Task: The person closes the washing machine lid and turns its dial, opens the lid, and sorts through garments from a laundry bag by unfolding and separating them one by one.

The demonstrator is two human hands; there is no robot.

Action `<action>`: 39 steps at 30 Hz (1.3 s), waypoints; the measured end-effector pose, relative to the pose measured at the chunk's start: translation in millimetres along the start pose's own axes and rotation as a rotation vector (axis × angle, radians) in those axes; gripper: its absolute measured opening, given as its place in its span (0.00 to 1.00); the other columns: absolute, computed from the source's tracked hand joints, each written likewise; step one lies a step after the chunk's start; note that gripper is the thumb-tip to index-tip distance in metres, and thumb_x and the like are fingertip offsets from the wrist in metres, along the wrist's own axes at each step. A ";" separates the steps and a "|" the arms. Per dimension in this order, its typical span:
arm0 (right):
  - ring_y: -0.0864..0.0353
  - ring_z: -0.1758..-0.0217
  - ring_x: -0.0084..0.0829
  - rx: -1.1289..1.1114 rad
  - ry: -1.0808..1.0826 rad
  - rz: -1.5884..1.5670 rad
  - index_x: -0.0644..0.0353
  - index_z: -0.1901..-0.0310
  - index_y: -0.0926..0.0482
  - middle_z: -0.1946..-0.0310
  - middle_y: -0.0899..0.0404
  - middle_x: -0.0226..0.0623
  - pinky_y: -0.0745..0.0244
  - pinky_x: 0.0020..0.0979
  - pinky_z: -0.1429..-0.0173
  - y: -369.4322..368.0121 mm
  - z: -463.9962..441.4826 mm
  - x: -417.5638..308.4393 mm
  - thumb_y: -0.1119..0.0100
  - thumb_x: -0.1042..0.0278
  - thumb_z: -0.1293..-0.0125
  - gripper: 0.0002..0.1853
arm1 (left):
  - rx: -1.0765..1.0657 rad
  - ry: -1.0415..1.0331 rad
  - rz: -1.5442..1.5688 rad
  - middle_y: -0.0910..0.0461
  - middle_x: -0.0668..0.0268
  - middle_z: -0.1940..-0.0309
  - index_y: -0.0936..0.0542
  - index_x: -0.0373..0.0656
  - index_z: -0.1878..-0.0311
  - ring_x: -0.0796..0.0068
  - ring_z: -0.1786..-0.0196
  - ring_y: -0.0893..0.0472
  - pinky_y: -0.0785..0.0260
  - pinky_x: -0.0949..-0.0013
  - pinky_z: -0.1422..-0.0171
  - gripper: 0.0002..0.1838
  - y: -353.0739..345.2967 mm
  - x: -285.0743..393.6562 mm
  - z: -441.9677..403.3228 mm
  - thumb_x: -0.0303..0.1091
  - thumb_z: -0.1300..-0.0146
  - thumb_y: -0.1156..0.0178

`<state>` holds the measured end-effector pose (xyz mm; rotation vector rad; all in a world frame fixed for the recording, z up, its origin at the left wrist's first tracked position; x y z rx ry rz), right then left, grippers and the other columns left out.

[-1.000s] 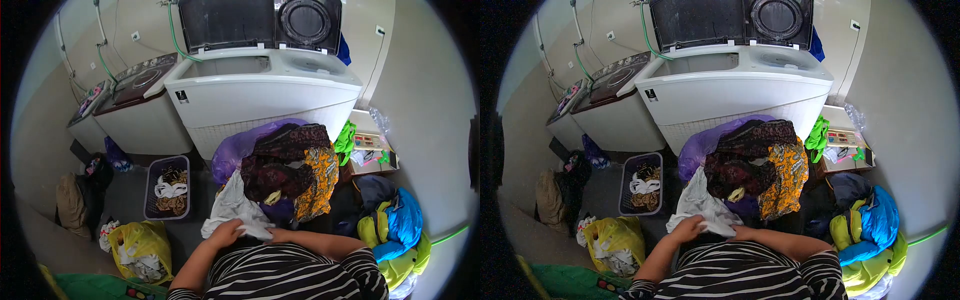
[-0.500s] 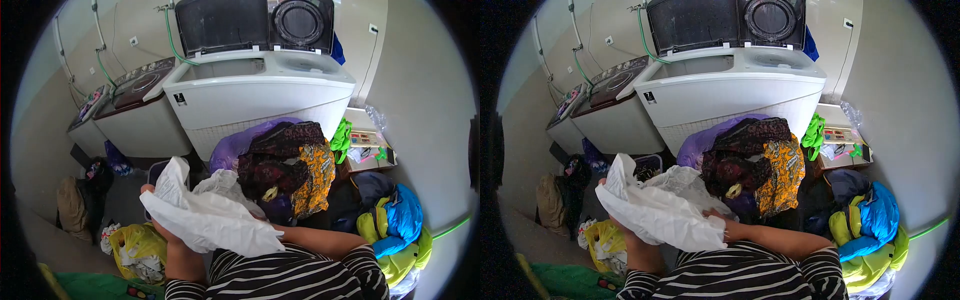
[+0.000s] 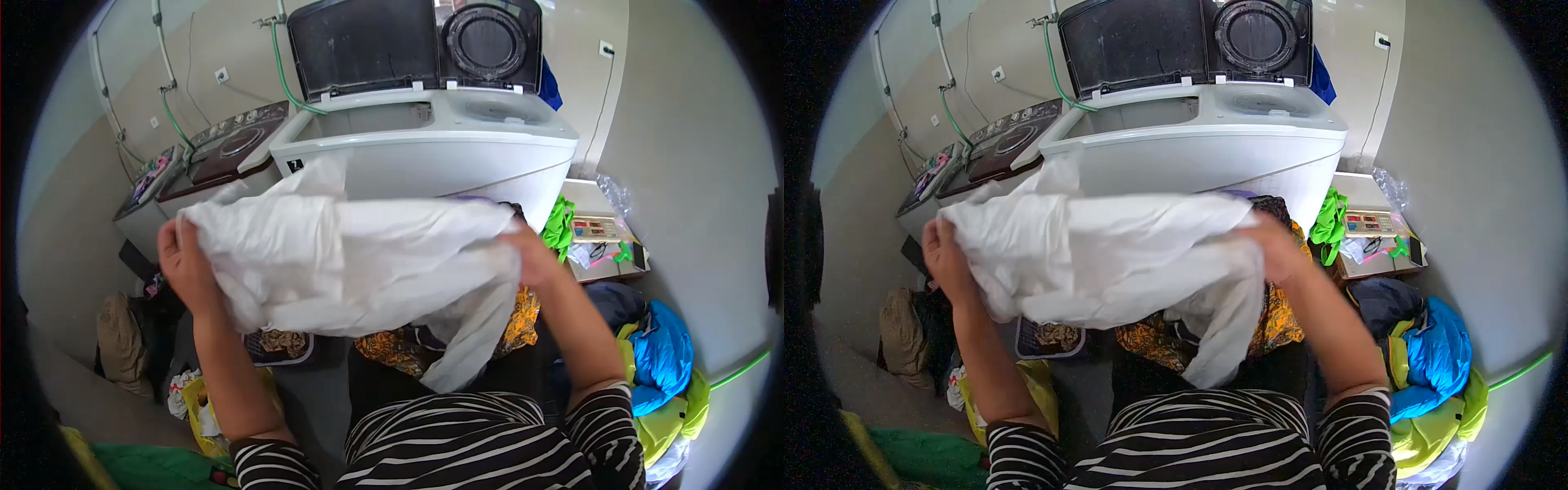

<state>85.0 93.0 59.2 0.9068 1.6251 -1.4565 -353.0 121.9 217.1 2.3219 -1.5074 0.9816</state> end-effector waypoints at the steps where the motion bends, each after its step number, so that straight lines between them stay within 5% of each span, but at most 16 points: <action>1: 0.21 0.58 0.39 -0.018 0.043 -0.050 0.72 0.46 0.34 0.57 0.24 0.51 0.24 0.34 0.53 12.3 -0.2 -23.5 0.45 0.76 0.48 0.26 | -0.140 0.048 -0.071 0.27 0.69 0.70 0.27 0.40 0.65 0.83 0.69 0.32 0.38 0.79 0.59 0.09 -17.0 -16.7 -2.0 0.35 0.35 0.51; 3: 0.21 0.59 0.39 -0.116 0.060 -0.113 0.74 0.44 0.36 0.56 0.24 0.52 0.25 0.33 0.54 12.8 2.8 -62.1 0.47 0.73 0.46 0.26 | -0.278 0.094 -0.134 0.28 0.70 0.71 0.27 0.41 0.66 0.84 0.69 0.33 0.39 0.80 0.60 0.10 -41.1 -42.2 -4.5 0.37 0.34 0.52; 7: 0.21 0.60 0.35 -0.027 0.059 -0.041 0.72 0.46 0.34 0.57 0.23 0.47 0.26 0.31 0.53 15.4 8.4 -107.2 0.47 0.71 0.43 0.23 | -0.271 -0.576 -0.620 0.30 0.71 0.73 0.28 0.42 0.66 0.83 0.71 0.36 0.41 0.80 0.63 0.12 -83.8 -19.0 3.1 0.40 0.34 0.53; 8: 0.21 0.60 0.35 -0.021 0.059 -0.041 0.72 0.46 0.34 0.57 0.23 0.47 0.26 0.31 0.53 19.4 7.9 -110.1 0.47 0.71 0.43 0.23 | -0.276 -0.574 -0.617 0.30 0.71 0.73 0.28 0.42 0.66 0.83 0.71 0.36 0.41 0.80 0.63 0.12 -86.8 -19.0 3.0 0.40 0.34 0.53; 12: 0.22 0.60 0.32 0.158 -0.134 1.156 0.70 0.48 0.33 0.59 0.23 0.43 0.27 0.29 0.52 58.1 5.5 -112.7 0.46 0.68 0.41 0.21 | -0.381 0.140 -0.078 0.30 0.70 0.73 0.29 0.41 0.65 0.81 0.71 0.36 0.41 0.78 0.64 0.14 -95.5 -72.0 -12.5 0.42 0.33 0.54; 17: 0.23 0.63 0.27 0.186 0.150 1.013 0.68 0.54 0.28 0.61 0.23 0.40 0.27 0.26 0.53 62.9 3.8 -132.3 0.44 0.64 0.40 0.18 | -0.268 0.082 0.000 0.30 0.70 0.74 0.29 0.41 0.64 0.80 0.71 0.36 0.41 0.76 0.63 0.15 -108.0 -70.4 -35.5 0.43 0.32 0.56; 19: 0.23 0.66 0.26 0.224 0.163 0.367 0.68 0.57 0.26 0.63 0.22 0.38 0.28 0.23 0.56 48.3 11.1 -124.8 0.43 0.65 0.40 0.15 | -0.274 0.065 -0.004 0.30 0.70 0.74 0.29 0.41 0.64 0.80 0.71 0.36 0.41 0.76 0.63 0.15 -113.8 -67.1 -46.3 0.43 0.32 0.56; 20: 0.23 0.66 0.26 0.226 0.167 0.366 0.68 0.57 0.26 0.63 0.22 0.38 0.28 0.23 0.56 42.5 15.7 -123.4 0.43 0.65 0.40 0.15 | -0.277 0.050 -0.009 0.30 0.70 0.74 0.29 0.41 0.65 0.80 0.71 0.36 0.41 0.76 0.63 0.15 -115.5 -64.5 -53.3 0.43 0.33 0.56; 22: 0.24 0.67 0.25 0.023 -0.257 0.230 0.69 0.56 0.27 0.64 0.22 0.38 0.28 0.21 0.58 22.3 24.9 -72.3 0.43 0.67 0.40 0.15 | -0.283 0.020 -0.021 0.31 0.70 0.74 0.29 0.41 0.65 0.80 0.71 0.36 0.40 0.76 0.63 0.15 -114.6 -61.4 -64.9 0.43 0.33 0.56; 25: 0.23 0.68 0.27 -0.260 -0.343 0.476 0.70 0.53 0.29 0.65 0.22 0.39 0.28 0.21 0.59 27.4 30.8 -12.1 0.44 0.66 0.40 0.18 | -0.388 0.051 -0.194 0.30 0.70 0.74 0.29 0.40 0.65 0.80 0.71 0.36 0.41 0.77 0.64 0.15 -112.7 -99.5 -68.2 0.44 0.33 0.55; 28: 0.23 0.67 0.27 -0.150 -0.249 0.399 0.71 0.54 0.30 0.62 0.23 0.41 0.28 0.23 0.58 11.7 33.6 -25.4 0.46 0.65 0.39 0.18 | -0.499 0.082 -0.360 0.30 0.70 0.74 0.29 0.40 0.64 0.80 0.71 0.36 0.41 0.77 0.64 0.16 -114.3 -124.4 -62.7 0.44 0.34 0.55; 32: 0.23 0.63 0.27 -0.003 -0.109 0.106 0.70 0.52 0.32 0.58 0.25 0.43 0.28 0.22 0.57 19.8 27.8 -59.8 0.47 0.71 0.40 0.17 | -0.624 0.266 -0.117 0.28 0.70 0.73 0.27 0.40 0.63 0.81 0.71 0.34 0.38 0.77 0.64 0.13 -118.2 -130.6 -47.5 0.41 0.37 0.49; 39: 0.23 0.61 0.27 0.223 0.239 0.254 0.72 0.50 0.33 0.59 0.25 0.47 0.27 0.22 0.53 39.0 29.7 -150.1 0.47 0.77 0.44 0.19 | -0.828 0.139 -0.208 0.24 0.68 0.69 0.24 0.41 0.61 0.81 0.70 0.29 0.36 0.77 0.64 0.09 -127.1 -104.9 -38.1 0.35 0.40 0.44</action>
Point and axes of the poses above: each hand's wrist, its own z-axis away from the middle knuckle, its own y-axis out of the back of the hand, x = y × z, the point moved 10 cm from there along -z, towards the middle knuckle
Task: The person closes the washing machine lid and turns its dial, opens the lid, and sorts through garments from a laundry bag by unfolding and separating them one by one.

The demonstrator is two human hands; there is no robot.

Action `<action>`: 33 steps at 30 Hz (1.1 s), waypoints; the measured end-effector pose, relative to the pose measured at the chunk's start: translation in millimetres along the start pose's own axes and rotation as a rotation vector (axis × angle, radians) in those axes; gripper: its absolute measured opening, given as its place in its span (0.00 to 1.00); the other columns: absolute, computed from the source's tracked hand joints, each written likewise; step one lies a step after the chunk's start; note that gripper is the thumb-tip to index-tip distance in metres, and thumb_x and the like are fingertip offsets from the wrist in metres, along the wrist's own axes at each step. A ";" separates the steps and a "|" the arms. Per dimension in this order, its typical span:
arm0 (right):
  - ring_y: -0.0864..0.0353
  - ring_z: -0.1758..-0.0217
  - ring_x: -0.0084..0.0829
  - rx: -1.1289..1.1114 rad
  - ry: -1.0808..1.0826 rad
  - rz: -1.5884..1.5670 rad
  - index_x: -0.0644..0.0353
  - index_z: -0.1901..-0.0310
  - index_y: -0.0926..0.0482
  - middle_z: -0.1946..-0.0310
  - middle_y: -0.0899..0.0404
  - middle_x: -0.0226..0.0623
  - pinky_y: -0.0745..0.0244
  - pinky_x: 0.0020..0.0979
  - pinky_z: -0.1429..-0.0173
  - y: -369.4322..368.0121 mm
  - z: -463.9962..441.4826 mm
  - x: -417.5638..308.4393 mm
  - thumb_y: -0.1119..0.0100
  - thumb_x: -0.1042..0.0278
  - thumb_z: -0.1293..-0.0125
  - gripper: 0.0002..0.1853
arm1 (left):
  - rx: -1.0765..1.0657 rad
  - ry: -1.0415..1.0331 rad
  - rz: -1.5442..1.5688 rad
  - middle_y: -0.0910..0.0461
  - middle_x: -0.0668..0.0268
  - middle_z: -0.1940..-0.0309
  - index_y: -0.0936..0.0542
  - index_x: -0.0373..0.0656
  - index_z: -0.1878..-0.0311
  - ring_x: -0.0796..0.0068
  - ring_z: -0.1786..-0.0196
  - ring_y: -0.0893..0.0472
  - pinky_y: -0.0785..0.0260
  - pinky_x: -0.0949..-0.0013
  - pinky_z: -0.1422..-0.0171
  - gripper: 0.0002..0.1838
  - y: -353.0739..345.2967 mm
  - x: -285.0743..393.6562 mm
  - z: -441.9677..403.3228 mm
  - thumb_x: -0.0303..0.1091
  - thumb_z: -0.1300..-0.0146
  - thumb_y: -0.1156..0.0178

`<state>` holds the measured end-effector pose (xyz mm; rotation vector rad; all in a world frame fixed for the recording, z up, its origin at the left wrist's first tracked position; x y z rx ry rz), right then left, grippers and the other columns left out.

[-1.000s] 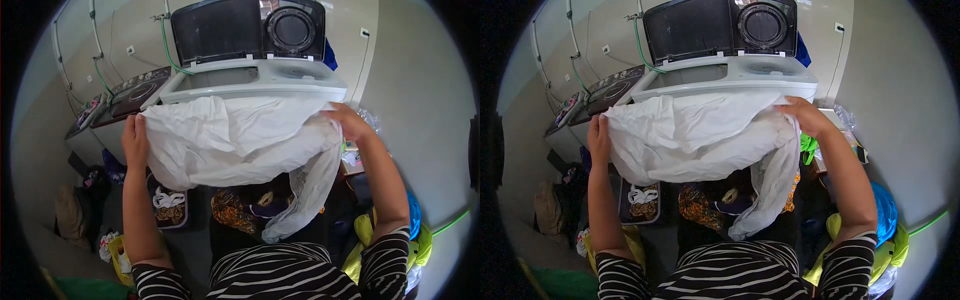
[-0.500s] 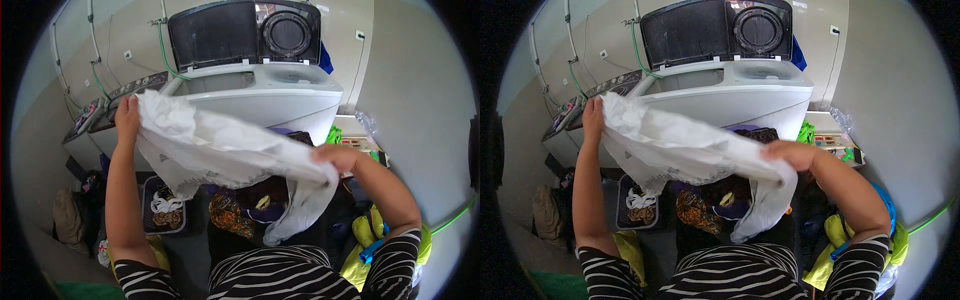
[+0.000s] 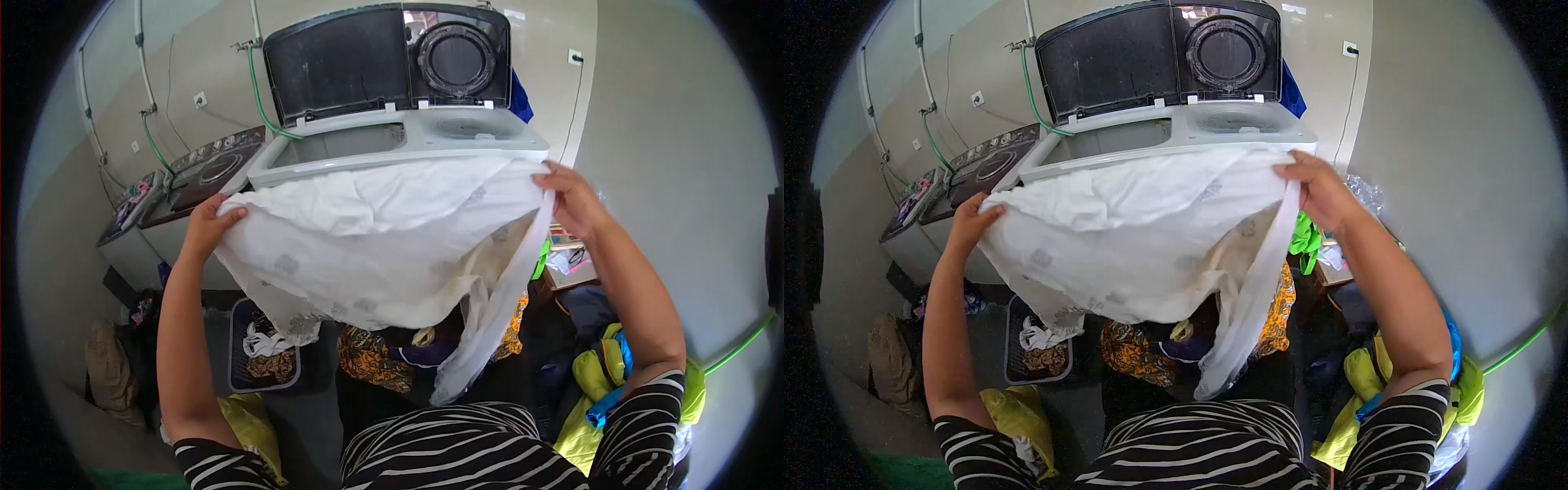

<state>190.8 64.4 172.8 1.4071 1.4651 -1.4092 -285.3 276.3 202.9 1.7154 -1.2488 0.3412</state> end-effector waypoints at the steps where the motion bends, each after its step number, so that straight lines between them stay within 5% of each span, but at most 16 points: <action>1: 0.23 0.61 0.27 0.003 -0.002 0.000 0.72 0.50 0.33 0.59 0.25 0.47 0.27 0.22 0.53 2.0 3.0 -5.7 0.47 0.77 0.44 0.19 | 0.031 0.024 0.034 0.23 0.67 0.68 0.23 0.41 0.60 0.81 0.70 0.29 0.35 0.77 0.64 0.09 7.8 -8.5 -3.9 0.35 0.41 0.44; 5: 0.26 0.69 0.24 -0.465 -0.145 0.919 0.65 0.56 0.26 0.68 0.22 0.35 0.29 0.21 0.58 -32.6 25.3 25.7 0.34 0.72 0.55 0.21 | 0.267 -0.003 0.042 0.21 0.63 0.64 0.22 0.39 0.57 0.78 0.68 0.26 0.34 0.76 0.63 0.13 63.8 -20.8 -18.0 0.36 0.40 0.44; 9: 0.28 0.71 0.26 -0.520 -0.344 1.285 0.64 0.66 0.22 0.73 0.22 0.29 0.30 0.24 0.59 -38.4 48.5 43.7 0.32 0.70 0.59 0.15 | 0.545 -0.073 -0.232 0.21 0.62 0.64 0.23 0.37 0.55 0.75 0.65 0.25 0.35 0.75 0.60 0.15 105.0 15.6 -11.9 0.38 0.39 0.47; 11: 0.32 0.76 0.24 -0.360 -0.235 1.334 0.64 0.73 0.22 0.78 0.25 0.29 0.34 0.24 0.65 -15.8 27.3 10.9 0.36 0.68 0.55 0.09 | 0.581 -0.068 -0.222 0.21 0.62 0.63 0.24 0.37 0.54 0.73 0.64 0.25 0.35 0.74 0.58 0.17 116.3 24.0 -13.5 0.40 0.39 0.48; 18: 0.33 0.78 0.21 0.103 0.147 0.951 0.63 0.73 0.22 0.80 0.27 0.28 0.36 0.20 0.67 27.4 6.7 -106.3 0.40 0.71 0.50 0.05 | 0.726 0.077 -0.206 0.23 0.58 0.55 0.26 0.37 0.48 0.69 0.57 0.26 0.36 0.71 0.53 0.22 179.5 18.4 -12.9 0.45 0.38 0.52; 24: 0.30 0.75 0.21 -0.013 0.182 0.767 0.64 0.67 0.22 0.76 0.25 0.31 0.34 0.20 0.62 59.9 3.5 -124.8 0.41 0.71 0.49 0.08 | 0.741 0.087 -0.160 0.24 0.58 0.54 0.26 0.37 0.48 0.68 0.56 0.26 0.36 0.70 0.51 0.23 203.5 -2.1 -7.8 0.46 0.38 0.51; 26: 0.28 0.73 0.22 -0.092 0.194 0.617 0.65 0.63 0.23 0.73 0.24 0.32 0.33 0.21 0.60 52.9 7.7 -129.2 0.42 0.72 0.49 0.11 | 0.664 0.021 0.290 0.24 0.58 0.55 0.26 0.36 0.49 0.69 0.55 0.26 0.36 0.71 0.51 0.24 201.1 -15.5 -12.8 0.47 0.39 0.50; 28: 0.26 0.70 0.25 0.020 0.382 -0.099 0.66 0.57 0.27 0.67 0.24 0.35 0.31 0.23 0.59 55.5 21.0 -139.8 0.42 0.73 0.49 0.16 | 0.555 -0.037 0.730 0.23 0.58 0.55 0.25 0.35 0.50 0.69 0.53 0.27 0.36 0.71 0.51 0.25 181.8 -31.2 -21.4 0.48 0.40 0.50; 31: 0.26 0.68 0.27 0.014 0.331 -0.152 0.66 0.52 0.31 0.62 0.25 0.38 0.30 0.25 0.60 71.1 -19.9 -119.2 0.41 0.70 0.47 0.21 | 0.543 0.101 0.830 0.23 0.57 0.56 0.26 0.34 0.51 0.67 0.55 0.26 0.35 0.69 0.53 0.24 148.2 -66.0 -40.8 0.46 0.40 0.50; 33: 0.27 0.69 0.27 0.144 0.233 0.403 0.65 0.58 0.28 0.67 0.25 0.37 0.30 0.25 0.62 107.8 -73.4 -78.0 0.40 0.67 0.47 0.16 | 0.589 0.327 0.648 0.23 0.56 0.56 0.26 0.33 0.51 0.65 0.56 0.25 0.33 0.68 0.54 0.24 114.6 -100.1 -46.1 0.45 0.40 0.50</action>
Point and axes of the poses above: each hand's wrist, its own z-axis away from the middle knuckle, its own y-axis out of the back of the hand, x = y × z, the point moved 10 cm from there along -z, towards the middle knuckle
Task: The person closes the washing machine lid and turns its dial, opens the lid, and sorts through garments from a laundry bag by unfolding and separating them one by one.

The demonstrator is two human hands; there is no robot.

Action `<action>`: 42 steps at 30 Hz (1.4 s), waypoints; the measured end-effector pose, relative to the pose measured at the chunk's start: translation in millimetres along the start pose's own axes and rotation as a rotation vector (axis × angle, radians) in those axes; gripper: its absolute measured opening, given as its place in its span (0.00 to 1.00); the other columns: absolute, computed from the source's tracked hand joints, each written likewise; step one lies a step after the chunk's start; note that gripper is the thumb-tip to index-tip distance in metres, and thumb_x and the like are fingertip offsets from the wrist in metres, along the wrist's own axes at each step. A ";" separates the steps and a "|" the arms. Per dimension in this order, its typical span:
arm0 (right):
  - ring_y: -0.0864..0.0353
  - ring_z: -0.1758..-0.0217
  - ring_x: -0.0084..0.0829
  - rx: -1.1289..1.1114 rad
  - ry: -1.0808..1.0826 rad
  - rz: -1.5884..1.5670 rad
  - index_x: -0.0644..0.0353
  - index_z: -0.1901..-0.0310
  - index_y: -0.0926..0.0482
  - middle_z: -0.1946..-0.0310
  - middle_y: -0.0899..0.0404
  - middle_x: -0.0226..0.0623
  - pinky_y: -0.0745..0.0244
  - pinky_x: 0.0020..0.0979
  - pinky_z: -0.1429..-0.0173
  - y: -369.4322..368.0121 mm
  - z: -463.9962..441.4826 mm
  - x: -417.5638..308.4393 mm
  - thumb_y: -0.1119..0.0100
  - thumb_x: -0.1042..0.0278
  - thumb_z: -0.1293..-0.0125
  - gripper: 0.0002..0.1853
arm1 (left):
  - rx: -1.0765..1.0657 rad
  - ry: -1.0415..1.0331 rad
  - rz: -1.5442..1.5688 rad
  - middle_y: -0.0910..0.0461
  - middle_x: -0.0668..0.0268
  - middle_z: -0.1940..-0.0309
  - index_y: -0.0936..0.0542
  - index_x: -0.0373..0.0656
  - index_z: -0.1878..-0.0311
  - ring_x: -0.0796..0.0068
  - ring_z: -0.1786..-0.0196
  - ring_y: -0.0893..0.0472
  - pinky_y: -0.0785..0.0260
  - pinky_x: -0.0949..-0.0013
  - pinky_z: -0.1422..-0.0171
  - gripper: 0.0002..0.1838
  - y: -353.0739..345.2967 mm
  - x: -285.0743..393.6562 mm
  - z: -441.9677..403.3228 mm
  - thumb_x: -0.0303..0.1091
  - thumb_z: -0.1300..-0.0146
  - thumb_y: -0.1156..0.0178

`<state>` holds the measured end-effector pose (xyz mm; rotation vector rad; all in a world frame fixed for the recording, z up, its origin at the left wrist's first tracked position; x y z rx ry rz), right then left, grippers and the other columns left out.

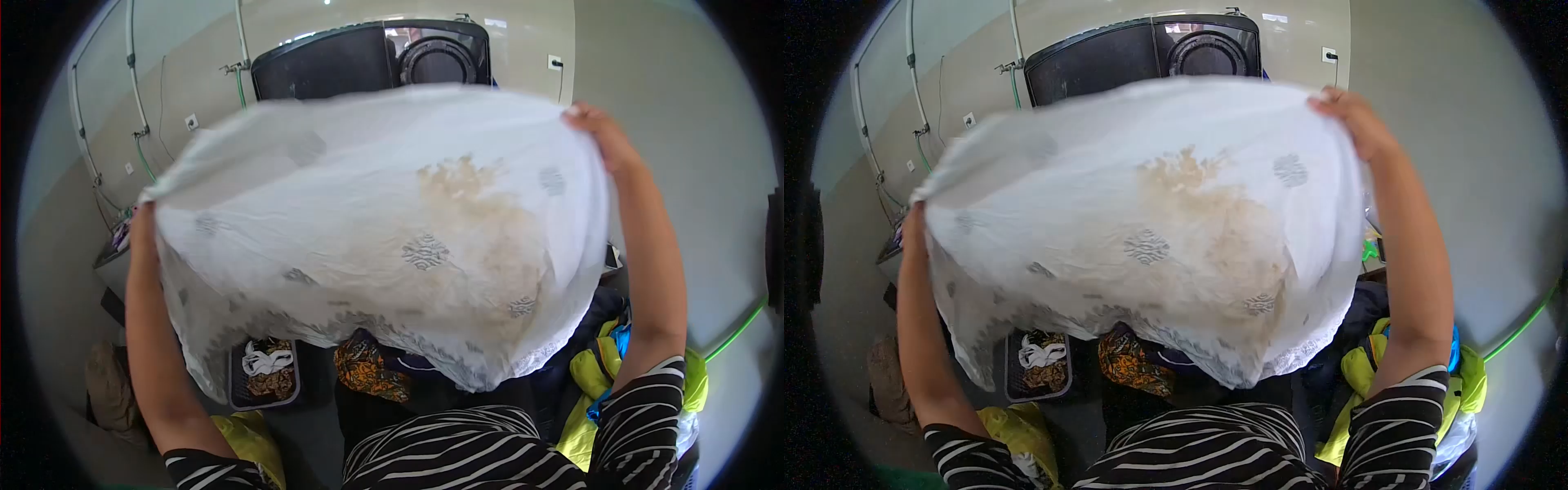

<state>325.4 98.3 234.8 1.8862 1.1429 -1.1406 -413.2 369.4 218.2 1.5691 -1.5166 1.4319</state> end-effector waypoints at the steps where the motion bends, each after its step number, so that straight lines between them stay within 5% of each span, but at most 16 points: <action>1: 0.27 0.70 0.27 0.082 -0.047 0.204 0.64 0.61 0.28 0.69 0.25 0.37 0.30 0.25 0.63 1.7 1.7 8.1 0.38 0.66 0.47 0.15 | 0.040 0.076 -0.108 0.23 0.55 0.57 0.26 0.32 0.51 0.64 0.57 0.24 0.33 0.67 0.55 0.24 -0.7 -17.9 3.6 0.45 0.40 0.51; 3: 0.29 0.73 0.25 0.164 -0.109 0.456 0.60 0.71 0.30 0.76 0.27 0.34 0.32 0.23 0.66 2.8 -1.2 36.5 0.36 0.64 0.48 0.12 | 0.080 0.234 -0.300 0.23 0.54 0.57 0.26 0.31 0.52 0.63 0.58 0.24 0.32 0.66 0.56 0.23 -7.1 -57.1 12.6 0.44 0.40 0.51; 5: 0.30 0.74 0.26 0.181 -0.192 0.505 0.60 0.71 0.31 0.76 0.28 0.34 0.31 0.25 0.66 10.8 -10.0 74.0 0.38 0.63 0.46 0.12 | 0.070 0.351 -0.398 0.23 0.53 0.57 0.27 0.30 0.52 0.61 0.59 0.23 0.31 0.65 0.57 0.23 -19.8 -82.4 27.3 0.43 0.40 0.51; 11: 0.29 0.74 0.28 0.341 -0.256 0.228 0.60 0.70 0.31 0.77 0.28 0.35 0.30 0.27 0.65 4.1 18.5 84.3 0.39 0.63 0.46 0.12 | 0.030 0.409 -0.336 0.23 0.52 0.58 0.27 0.30 0.52 0.60 0.61 0.22 0.29 0.64 0.59 0.22 -27.2 -82.1 55.9 0.41 0.40 0.51; 16: 0.26 0.69 0.34 0.443 -0.036 0.731 0.59 0.66 0.30 0.71 0.25 0.37 0.29 0.30 0.60 -6.6 11.4 59.9 0.40 0.68 0.52 0.12 | 0.003 0.436 -0.277 0.23 0.53 0.58 0.27 0.31 0.52 0.61 0.60 0.22 0.29 0.65 0.59 0.21 -54.7 -72.0 70.5 0.40 0.40 0.51; 19: 0.26 0.65 0.35 0.216 0.215 0.817 0.57 0.65 0.27 0.68 0.24 0.35 0.30 0.31 0.58 -74.7 33.1 73.1 0.39 0.70 0.53 0.12 | 0.000 0.425 -0.233 0.23 0.53 0.58 0.27 0.31 0.51 0.62 0.60 0.22 0.28 0.65 0.59 0.21 -65.5 -67.9 81.1 0.39 0.40 0.51; 22: 0.26 0.64 0.34 -0.188 0.190 0.625 0.55 0.67 0.25 0.65 0.25 0.33 0.31 0.31 0.56 -168.9 84.1 115.3 0.37 0.72 0.56 0.12 | -0.008 0.394 -0.178 0.23 0.53 0.58 0.27 0.31 0.51 0.62 0.60 0.22 0.28 0.66 0.60 0.20 -75.7 -59.2 88.8 0.38 0.40 0.50; 26: 0.30 0.55 0.38 -0.375 0.276 0.659 0.55 0.63 0.24 0.60 0.26 0.35 0.36 0.33 0.47 -233.0 144.3 155.0 0.34 0.68 0.58 0.17 | -0.027 0.324 -0.081 0.23 0.53 0.58 0.27 0.32 0.51 0.63 0.60 0.22 0.28 0.66 0.60 0.19 -86.2 -34.7 97.9 0.37 0.40 0.50; 30: 0.33 0.49 0.40 -0.246 0.123 0.723 0.54 0.58 0.24 0.54 0.29 0.38 0.37 0.32 0.45 -240.3 152.5 193.6 0.34 0.68 0.59 0.21 | -0.033 0.251 -0.015 0.23 0.53 0.58 0.27 0.32 0.51 0.63 0.60 0.22 0.27 0.67 0.60 0.19 -89.8 -11.1 105.3 0.36 0.40 0.50; 36: 0.35 0.48 0.41 -0.156 0.204 0.651 0.54 0.55 0.24 0.51 0.32 0.40 0.37 0.33 0.44 -240.9 155.8 189.0 0.34 0.67 0.59 0.24 | -0.091 0.213 0.052 0.23 0.55 0.58 0.28 0.34 0.50 0.65 0.60 0.22 0.28 0.68 0.58 0.17 -86.3 12.3 109.7 0.35 0.38 0.52; 40: 0.35 0.48 0.43 0.191 0.344 0.703 0.55 0.58 0.22 0.49 0.33 0.41 0.38 0.33 0.45 -223.7 160.9 147.7 0.36 0.67 0.57 0.19 | -0.619 0.215 0.340 0.23 0.56 0.57 0.28 0.35 0.50 0.67 0.59 0.23 0.29 0.70 0.55 0.16 -118.4 45.0 127.6 0.33 0.36 0.55; 42: 0.34 0.49 0.42 0.167 0.335 0.732 0.56 0.60 0.22 0.50 0.32 0.41 0.38 0.33 0.46 -220.8 157.3 152.8 0.36 0.67 0.57 0.18 | -0.647 0.183 0.357 0.23 0.56 0.57 0.28 0.36 0.50 0.68 0.59 0.23 0.29 0.70 0.55 0.15 -115.7 68.9 131.5 0.33 0.36 0.56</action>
Point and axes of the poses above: each hand's wrist, its own z-axis away from the middle knuckle, its own y-axis out of the back of the hand, x = y × z, the point moved 10 cm from there along -z, towards the middle knuckle
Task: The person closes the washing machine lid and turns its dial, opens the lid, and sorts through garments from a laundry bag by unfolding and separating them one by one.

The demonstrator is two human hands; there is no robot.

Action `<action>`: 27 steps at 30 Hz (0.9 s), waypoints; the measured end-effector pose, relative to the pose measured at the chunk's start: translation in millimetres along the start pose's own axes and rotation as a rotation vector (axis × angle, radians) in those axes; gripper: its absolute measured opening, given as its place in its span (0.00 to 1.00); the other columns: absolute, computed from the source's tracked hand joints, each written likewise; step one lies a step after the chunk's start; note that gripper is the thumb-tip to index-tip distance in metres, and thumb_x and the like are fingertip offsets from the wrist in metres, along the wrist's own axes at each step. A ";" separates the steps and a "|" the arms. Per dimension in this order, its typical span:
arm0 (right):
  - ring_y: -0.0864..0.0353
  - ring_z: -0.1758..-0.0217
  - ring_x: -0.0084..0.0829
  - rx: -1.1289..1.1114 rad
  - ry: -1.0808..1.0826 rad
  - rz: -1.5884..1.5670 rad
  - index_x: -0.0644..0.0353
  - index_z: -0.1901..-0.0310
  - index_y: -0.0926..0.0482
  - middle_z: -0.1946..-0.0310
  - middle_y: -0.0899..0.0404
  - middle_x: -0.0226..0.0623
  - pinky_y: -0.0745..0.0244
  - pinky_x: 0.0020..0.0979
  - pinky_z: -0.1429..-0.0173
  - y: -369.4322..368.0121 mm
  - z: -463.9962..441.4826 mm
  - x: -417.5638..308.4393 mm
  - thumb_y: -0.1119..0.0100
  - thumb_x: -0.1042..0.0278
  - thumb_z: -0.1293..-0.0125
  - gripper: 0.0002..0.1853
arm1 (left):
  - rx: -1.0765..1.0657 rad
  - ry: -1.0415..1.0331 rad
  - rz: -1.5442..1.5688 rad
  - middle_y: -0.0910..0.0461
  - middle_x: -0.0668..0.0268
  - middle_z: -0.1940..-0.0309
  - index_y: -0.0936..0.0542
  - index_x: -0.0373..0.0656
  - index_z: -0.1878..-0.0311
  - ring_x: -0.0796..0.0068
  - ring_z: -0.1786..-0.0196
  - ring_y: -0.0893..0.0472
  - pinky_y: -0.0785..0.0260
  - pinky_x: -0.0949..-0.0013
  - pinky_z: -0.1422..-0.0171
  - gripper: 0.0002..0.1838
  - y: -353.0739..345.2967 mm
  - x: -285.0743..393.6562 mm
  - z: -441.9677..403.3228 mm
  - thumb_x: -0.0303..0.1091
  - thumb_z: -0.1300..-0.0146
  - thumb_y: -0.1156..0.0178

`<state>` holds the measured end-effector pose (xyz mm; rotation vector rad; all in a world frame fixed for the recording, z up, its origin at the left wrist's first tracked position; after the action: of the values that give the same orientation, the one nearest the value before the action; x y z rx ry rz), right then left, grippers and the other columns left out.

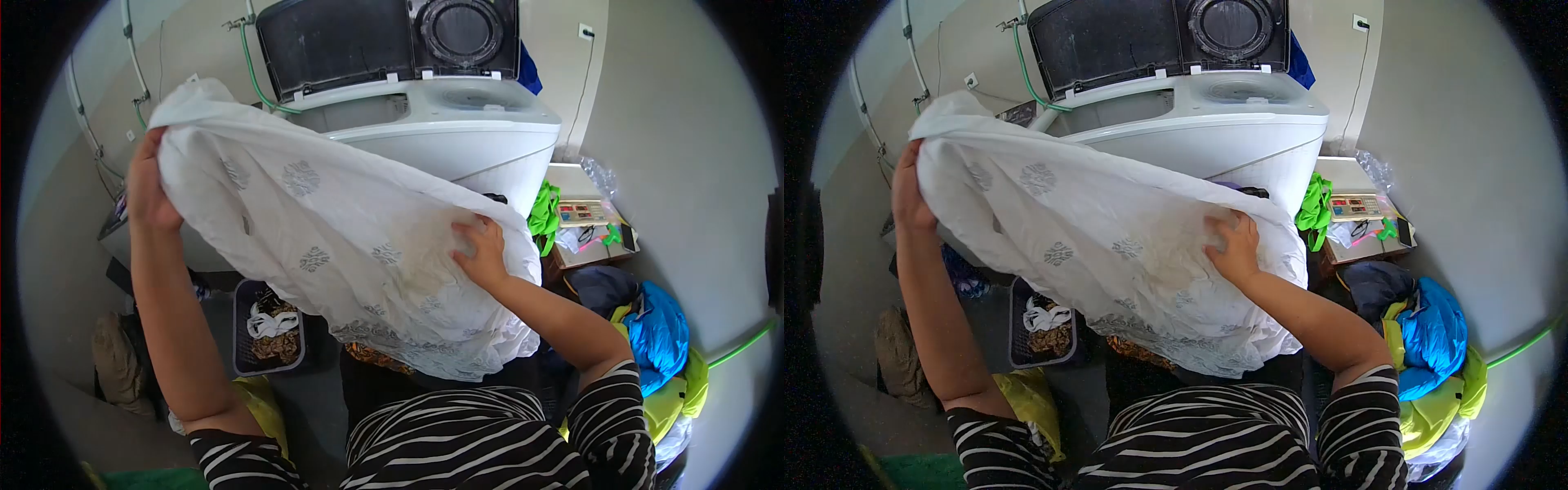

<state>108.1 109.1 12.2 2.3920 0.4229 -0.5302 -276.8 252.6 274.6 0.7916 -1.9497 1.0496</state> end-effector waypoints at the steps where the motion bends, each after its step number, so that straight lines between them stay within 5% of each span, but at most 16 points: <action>1: 0.33 0.51 0.42 -0.028 0.007 0.021 0.57 0.61 0.22 0.51 0.31 0.41 0.37 0.32 0.47 -2.4 -1.3 5.0 0.37 0.66 0.56 0.17 | -0.033 -0.033 0.003 0.23 0.56 0.57 0.28 0.36 0.50 0.68 0.59 0.23 0.30 0.70 0.54 0.15 -6.9 14.3 3.4 0.33 0.35 0.56; 4: 0.30 0.57 0.40 -0.079 0.043 -0.045 0.59 0.65 0.21 0.58 0.27 0.39 0.37 0.31 0.51 6.5 -13.9 13.5 0.40 0.67 0.53 0.12 | -0.100 -0.107 0.007 0.23 0.57 0.57 0.29 0.38 0.49 0.70 0.59 0.23 0.30 0.70 0.52 0.15 -22.6 34.4 11.3 0.32 0.34 0.58; 6: 0.29 0.61 0.40 -0.075 0.064 -0.153 0.60 0.68 0.21 0.63 0.25 0.39 0.36 0.30 0.53 26.3 -25.9 18.4 0.42 0.69 0.51 0.09 | 0.134 -0.149 -0.134 0.23 0.58 0.58 0.29 0.38 0.49 0.71 0.61 0.24 0.31 0.72 0.54 0.15 -11.5 38.3 17.9 0.34 0.35 0.57; 8: 0.30 0.68 0.36 0.055 -0.306 -0.540 0.62 0.68 0.23 0.71 0.25 0.37 0.36 0.30 0.56 48.8 -26.4 75.8 0.50 0.68 0.46 0.09 | 0.370 -0.191 -0.271 0.23 0.58 0.59 0.28 0.39 0.50 0.72 0.62 0.24 0.31 0.73 0.56 0.15 4.1 44.0 34.8 0.35 0.35 0.56; 10: 0.32 0.68 0.31 -0.070 -0.241 -0.341 0.64 0.69 0.26 0.71 0.26 0.36 0.37 0.30 0.56 81.9 -43.9 85.7 0.57 0.68 0.43 0.10 | 0.491 -0.152 -0.470 0.24 0.59 0.61 0.28 0.39 0.51 0.72 0.63 0.26 0.33 0.73 0.58 0.16 21.7 39.1 50.4 0.36 0.38 0.53; 11: 0.32 0.67 0.28 -0.040 -0.300 -0.388 0.63 0.71 0.29 0.72 0.28 0.34 0.37 0.28 0.56 121.0 -53.2 51.6 0.60 0.66 0.42 0.11 | 0.483 -0.152 -0.468 0.24 0.59 0.61 0.28 0.39 0.51 0.72 0.63 0.26 0.33 0.73 0.58 0.16 28.8 31.9 53.8 0.36 0.38 0.53; 13: 0.33 0.67 0.25 0.078 -0.638 -0.968 0.61 0.71 0.29 0.72 0.29 0.31 0.39 0.25 0.57 149.9 -57.4 42.6 0.58 0.69 0.42 0.07 | 0.456 -0.196 -0.836 0.25 0.59 0.62 0.29 0.40 0.50 0.71 0.63 0.28 0.35 0.72 0.58 0.17 40.4 25.3 58.6 0.34 0.43 0.50; 16: 0.33 0.67 0.22 0.080 -0.543 -1.271 0.60 0.67 0.28 0.71 0.30 0.29 0.39 0.21 0.60 200.3 -80.6 2.4 0.56 0.69 0.40 0.07 | 0.308 0.020 -1.018 0.25 0.58 0.59 0.31 0.41 0.48 0.68 0.61 0.28 0.35 0.69 0.55 0.20 79.3 -12.3 54.6 0.31 0.46 0.49; 18: 0.34 0.68 0.19 -0.277 -0.341 -1.396 0.61 0.64 0.28 0.72 0.30 0.28 0.39 0.18 0.62 201.5 -94.7 -77.8 0.55 0.70 0.41 0.07 | 0.092 0.119 -1.397 0.27 0.58 0.55 0.32 0.41 0.46 0.67 0.57 0.28 0.36 0.70 0.52 0.22 66.6 -43.9 59.2 0.30 0.47 0.47; 20: 0.37 0.72 0.13 -0.373 -0.379 -1.254 0.58 0.67 0.30 0.74 0.33 0.24 0.41 0.16 0.69 185.8 -87.7 -116.0 0.52 0.68 0.40 0.04 | 0.011 -0.040 -1.458 0.29 0.58 0.49 0.32 0.41 0.46 0.65 0.49 0.29 0.39 0.62 0.44 0.21 12.0 -59.3 67.5 0.32 0.44 0.47; 21: 0.39 0.73 0.12 -0.482 -0.348 -1.213 0.56 0.67 0.30 0.75 0.35 0.23 0.43 0.16 0.70 171.9 -84.2 -141.3 0.51 0.66 0.40 0.05 | -0.065 -0.152 -1.204 0.30 0.58 0.47 0.32 0.41 0.46 0.61 0.45 0.31 0.41 0.59 0.42 0.20 -14.8 -71.8 68.4 0.35 0.42 0.47; 27: 0.44 0.74 0.12 -0.756 -0.194 -1.390 0.55 0.67 0.30 0.75 0.37 0.22 0.48 0.15 0.70 119.7 -73.8 -259.1 0.52 0.65 0.40 0.05 | -0.646 0.370 0.166 0.30 0.57 0.47 0.34 0.37 0.42 0.66 0.48 0.29 0.41 0.64 0.40 0.27 -157.8 -184.7 102.9 0.48 0.36 0.53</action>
<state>-46.2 26.1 249.3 1.0245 1.8062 -0.9177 -91.6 118.6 142.8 0.0722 -1.8766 0.5383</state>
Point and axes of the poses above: each hand's wrist, its own z-axis away from the middle knuckle, its own y-axis out of the back of the hand, x = y × z, the point moved 10 cm from there along -z, towards the middle knuckle
